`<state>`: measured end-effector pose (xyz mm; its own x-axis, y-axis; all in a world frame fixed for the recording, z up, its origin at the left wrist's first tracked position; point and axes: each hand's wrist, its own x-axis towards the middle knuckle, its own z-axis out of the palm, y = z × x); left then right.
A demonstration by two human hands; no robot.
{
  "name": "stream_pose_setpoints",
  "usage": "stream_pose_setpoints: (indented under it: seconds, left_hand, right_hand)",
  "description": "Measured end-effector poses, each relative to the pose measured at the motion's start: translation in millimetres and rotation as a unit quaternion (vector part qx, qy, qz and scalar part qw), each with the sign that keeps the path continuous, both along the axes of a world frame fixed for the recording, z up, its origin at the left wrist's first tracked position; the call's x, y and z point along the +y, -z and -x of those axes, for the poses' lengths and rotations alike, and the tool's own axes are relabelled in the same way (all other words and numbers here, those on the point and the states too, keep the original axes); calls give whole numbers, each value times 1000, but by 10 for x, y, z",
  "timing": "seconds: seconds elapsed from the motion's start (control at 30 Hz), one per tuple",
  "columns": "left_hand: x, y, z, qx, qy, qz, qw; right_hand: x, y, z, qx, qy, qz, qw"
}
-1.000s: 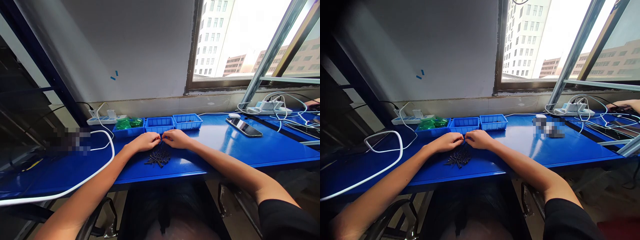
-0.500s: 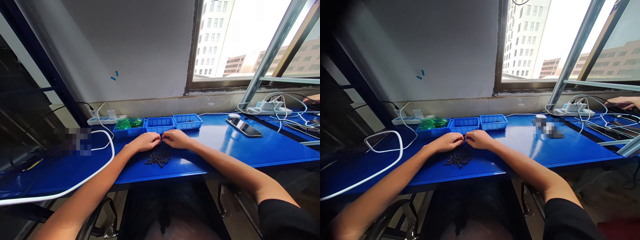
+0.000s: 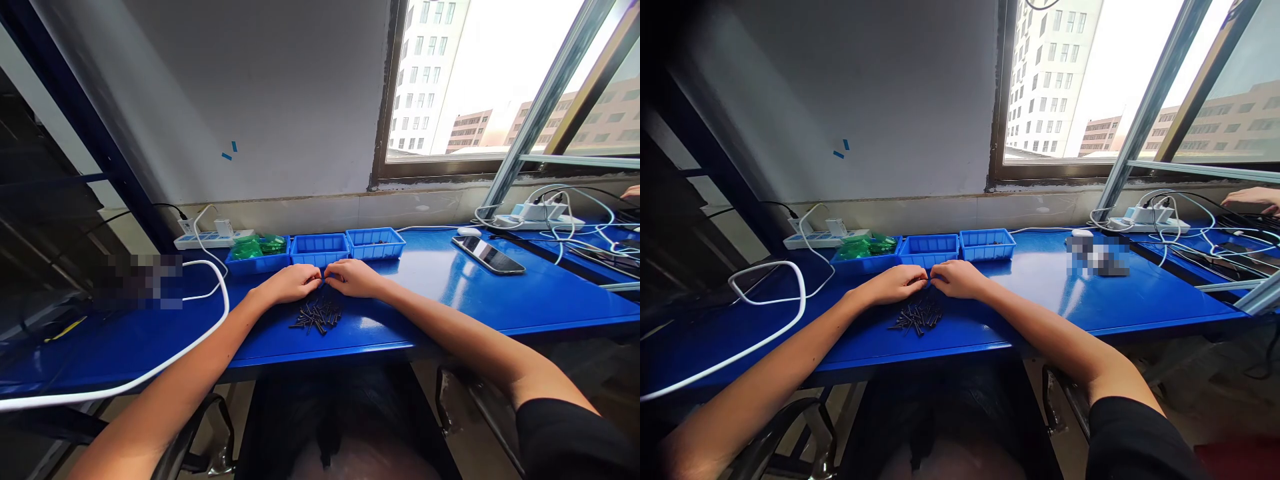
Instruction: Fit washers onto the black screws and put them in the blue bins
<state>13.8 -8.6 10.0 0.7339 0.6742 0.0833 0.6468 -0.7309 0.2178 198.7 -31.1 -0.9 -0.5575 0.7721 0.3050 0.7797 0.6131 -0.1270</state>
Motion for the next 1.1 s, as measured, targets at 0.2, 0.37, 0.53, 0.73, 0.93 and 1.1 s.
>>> stream_pose_setpoints:
  seconds: [0.2, 0.37, 0.53, 0.73, 0.93, 1.1]
  left_hand:
    - [-4, -7, 3, -5, 7, -6, 1000]
    - [-2, -4, 3, -1, 2, -3, 1000]
    - [-4, -12, 1, 4, 0, -2, 1000]
    - [-11, -13, 4, 3, 1, -2, 1000]
    - [-3, -7, 3, 0, 5, -3, 1000]
    - [2, -13, 1, 1, 7, -2, 1000]
  right_hand:
    - [-3, -8, -2, -14, -2, 5, 1000]
    - [-2, -14, 1, -22, -1, 9, 1000]
    - [-12, -22, 5, -24, 3, 16, 1000]
    - [-7, -18, 4, -16, -3, 14, 1000]
    - [-13, -26, 10, -17, -3, 13, 1000]
    - [-29, -32, 18, -20, -7, 10, 1000]
